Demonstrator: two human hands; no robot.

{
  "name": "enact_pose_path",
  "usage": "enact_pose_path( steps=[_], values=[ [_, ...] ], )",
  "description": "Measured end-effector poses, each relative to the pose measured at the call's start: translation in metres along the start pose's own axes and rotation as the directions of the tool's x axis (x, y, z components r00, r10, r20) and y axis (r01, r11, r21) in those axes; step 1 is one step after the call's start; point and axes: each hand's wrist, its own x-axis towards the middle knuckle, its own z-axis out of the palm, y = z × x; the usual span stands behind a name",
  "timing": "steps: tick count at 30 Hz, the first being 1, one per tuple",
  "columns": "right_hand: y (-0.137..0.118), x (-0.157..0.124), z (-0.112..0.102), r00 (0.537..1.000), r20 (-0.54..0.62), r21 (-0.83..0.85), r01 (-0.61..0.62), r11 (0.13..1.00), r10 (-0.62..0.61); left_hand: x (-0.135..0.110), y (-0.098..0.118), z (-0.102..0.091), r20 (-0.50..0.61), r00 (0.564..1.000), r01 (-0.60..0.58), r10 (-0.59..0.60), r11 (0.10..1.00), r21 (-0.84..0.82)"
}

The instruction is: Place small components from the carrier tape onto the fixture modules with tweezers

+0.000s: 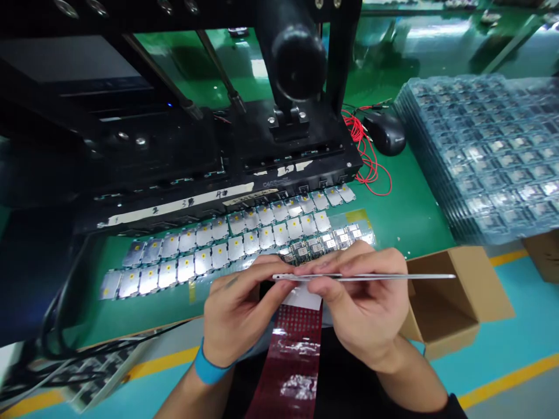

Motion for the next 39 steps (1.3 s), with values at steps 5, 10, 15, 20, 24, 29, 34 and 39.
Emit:
enact_pose_path(
  steps=[5,10,15,20,24,29,34,39],
  values=[
    [-0.001,0.000,-0.001,1.000,0.005,-0.021,-0.013,1.000,0.014,0.000,0.001,0.000,-0.004,1.000,0.006,-0.006,1.000,-0.014],
    [-0.001,0.002,-0.002,1.000,0.011,-0.011,-0.010,1.000,0.010,0.000,0.001,-0.001,0.001,1.000,0.005,-0.005,1.000,-0.027],
    [0.001,0.002,0.001,0.999,0.035,0.067,-0.002,0.998,-0.001,0.001,0.002,0.000,-0.009,1.000,0.001,-0.001,1.000,-0.027],
    [0.004,0.002,-0.007,1.000,0.001,0.079,-0.007,0.997,0.006,0.000,0.000,-0.002,0.007,1.000,-0.021,0.021,1.000,-0.009],
    [0.011,0.019,-0.030,0.995,-0.102,-0.010,-0.006,1.000,0.005,-0.003,0.001,-0.005,0.143,0.984,-0.111,0.106,0.993,0.029],
    [0.029,0.046,-0.053,0.988,-0.106,-0.150,-0.130,0.980,0.115,-0.003,0.006,0.009,0.404,0.885,-0.367,0.231,0.881,0.299],
    [0.047,0.049,-0.061,0.981,-0.043,-0.181,-0.196,0.964,0.191,0.004,0.003,0.029,0.479,0.835,-0.492,0.273,0.760,0.424],
    [0.048,0.047,-0.060,0.976,-0.012,-0.209,-0.216,0.954,0.219,0.005,0.001,0.031,0.491,0.834,-0.495,0.253,0.736,0.462]
  ],
)
